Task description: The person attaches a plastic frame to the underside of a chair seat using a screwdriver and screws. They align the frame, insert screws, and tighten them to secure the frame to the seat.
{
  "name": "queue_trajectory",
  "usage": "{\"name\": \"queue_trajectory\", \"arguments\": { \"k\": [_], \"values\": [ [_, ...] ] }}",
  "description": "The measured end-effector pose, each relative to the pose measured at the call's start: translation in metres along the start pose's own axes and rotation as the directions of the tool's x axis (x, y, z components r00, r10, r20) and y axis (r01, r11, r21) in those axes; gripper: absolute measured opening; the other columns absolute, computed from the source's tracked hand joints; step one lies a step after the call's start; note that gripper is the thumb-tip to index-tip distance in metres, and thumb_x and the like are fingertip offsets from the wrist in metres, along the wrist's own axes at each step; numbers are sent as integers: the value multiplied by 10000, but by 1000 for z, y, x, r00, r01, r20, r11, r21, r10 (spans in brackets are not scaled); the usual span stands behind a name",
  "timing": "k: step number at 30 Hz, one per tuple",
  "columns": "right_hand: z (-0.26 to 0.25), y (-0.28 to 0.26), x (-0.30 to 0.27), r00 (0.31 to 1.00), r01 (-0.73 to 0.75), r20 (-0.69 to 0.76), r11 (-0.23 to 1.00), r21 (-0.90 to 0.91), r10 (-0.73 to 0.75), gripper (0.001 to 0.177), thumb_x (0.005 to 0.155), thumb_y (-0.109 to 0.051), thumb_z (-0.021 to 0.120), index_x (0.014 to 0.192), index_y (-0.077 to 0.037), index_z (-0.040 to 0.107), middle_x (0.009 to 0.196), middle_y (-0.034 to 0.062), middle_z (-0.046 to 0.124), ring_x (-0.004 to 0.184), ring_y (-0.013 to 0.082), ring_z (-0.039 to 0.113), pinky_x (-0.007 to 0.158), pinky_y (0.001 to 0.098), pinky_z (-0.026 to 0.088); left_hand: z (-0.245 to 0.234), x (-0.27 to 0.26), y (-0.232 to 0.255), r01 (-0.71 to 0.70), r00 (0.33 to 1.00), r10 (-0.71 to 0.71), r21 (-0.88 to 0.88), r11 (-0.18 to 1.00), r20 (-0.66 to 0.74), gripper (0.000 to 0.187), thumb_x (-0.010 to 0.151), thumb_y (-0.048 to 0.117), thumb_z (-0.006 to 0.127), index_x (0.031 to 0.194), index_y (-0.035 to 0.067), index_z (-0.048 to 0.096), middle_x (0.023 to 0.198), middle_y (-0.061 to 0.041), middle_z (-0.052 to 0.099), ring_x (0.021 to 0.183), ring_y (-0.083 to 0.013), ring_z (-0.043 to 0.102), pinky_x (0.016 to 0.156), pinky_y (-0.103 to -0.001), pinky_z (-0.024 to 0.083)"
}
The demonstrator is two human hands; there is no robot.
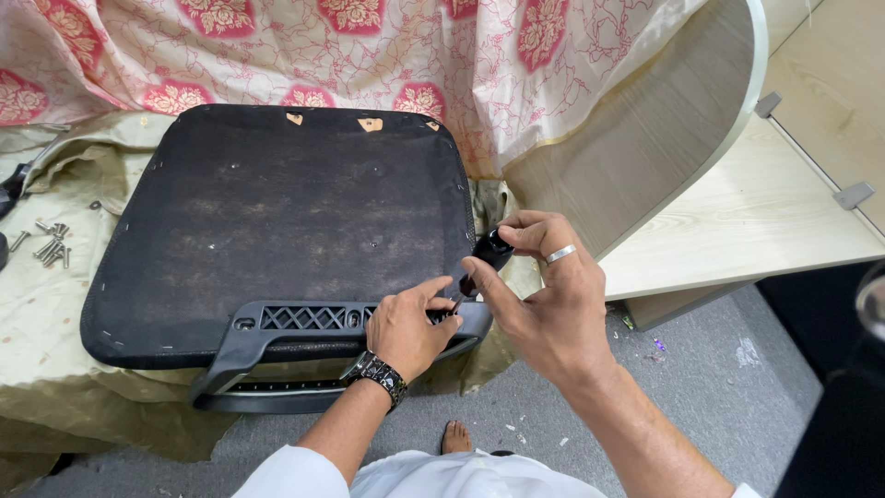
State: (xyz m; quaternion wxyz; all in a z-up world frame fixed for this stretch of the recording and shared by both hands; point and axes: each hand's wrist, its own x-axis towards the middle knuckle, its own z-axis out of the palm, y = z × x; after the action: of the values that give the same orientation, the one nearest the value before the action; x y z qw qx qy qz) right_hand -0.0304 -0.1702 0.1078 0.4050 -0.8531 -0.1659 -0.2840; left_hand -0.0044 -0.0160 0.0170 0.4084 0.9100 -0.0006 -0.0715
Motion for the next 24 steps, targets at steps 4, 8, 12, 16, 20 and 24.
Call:
{"name": "queue_trajectory", "arguments": {
  "k": [4, 8, 12, 16, 20, 24],
  "values": [
    [-3, 3, 0, 995, -87, 47, 989, 117, 82, 318, 863, -51, 778, 1078, -4, 549, 1243, 147, 706, 1080, 176, 744, 663, 256, 633, 0, 0, 1, 5, 1000, -5, -7, 1000, -3, 567, 760, 268, 810, 1309, 237, 671, 1047, 67, 794, 770, -157, 760, 767, -331, 600],
    [-3, 7, 0, 998, 66, 2, 997, -41, -66, 357, 869, -85, 863, 1060, -4, 573, 1180, 163, 700, 1023, 176, 723, 821, 286, 611, 2, -1, 2, 17, 1000, -18, -15, 1000, -14, 562, 758, 264, 808, 1304, 244, 680, 1044, 63, 794, 770, -158, 760, 768, -331, 597],
    [-7, 10, -2, 998, 6, 56, 993, 122, -13, 307, 873, -36, 782, 1077, -6, 555, 1237, 159, 684, 1101, 184, 726, 813, 282, 639, 4, -1, 2, 6, 1000, -6, -21, 1000, -24, 570, 753, 261, 814, 1305, 229, 676, 1040, 59, 798, 762, -165, 750, 757, -334, 596],
    [-6, 12, 0, 995, 19, 90, 991, 131, -31, 323, 873, -38, 790, 1092, -17, 554, 1226, 147, 698, 1087, 188, 731, 863, 312, 622, 4, -1, 2, 14, 999, -15, -28, 999, -34, 572, 749, 258, 814, 1304, 227, 678, 1046, 53, 795, 764, -156, 748, 758, -333, 591],
    [-3, 14, 1, 997, 47, 63, 998, 52, -50, 370, 867, -76, 860, 1076, -29, 559, 1158, 152, 689, 1045, 192, 727, 844, 305, 622, 6, -3, 2, 29, 999, -30, -24, 999, -35, 575, 752, 253, 812, 1309, 224, 671, 1053, 57, 793, 748, -169, 733, 744, -342, 592],
    [-5, 17, 0, 993, 37, 101, 980, 198, -58, 351, 893, -21, 774, 1141, -11, 526, 1274, 150, 663, 1120, 188, 712, 865, 300, 627, 8, -4, 2, 19, 998, -20, -18, 1000, -52, 577, 749, 245, 812, 1309, 231, 672, 1035, 63, 799, 750, -161, 732, 747, -340, 588]
  ]
}}
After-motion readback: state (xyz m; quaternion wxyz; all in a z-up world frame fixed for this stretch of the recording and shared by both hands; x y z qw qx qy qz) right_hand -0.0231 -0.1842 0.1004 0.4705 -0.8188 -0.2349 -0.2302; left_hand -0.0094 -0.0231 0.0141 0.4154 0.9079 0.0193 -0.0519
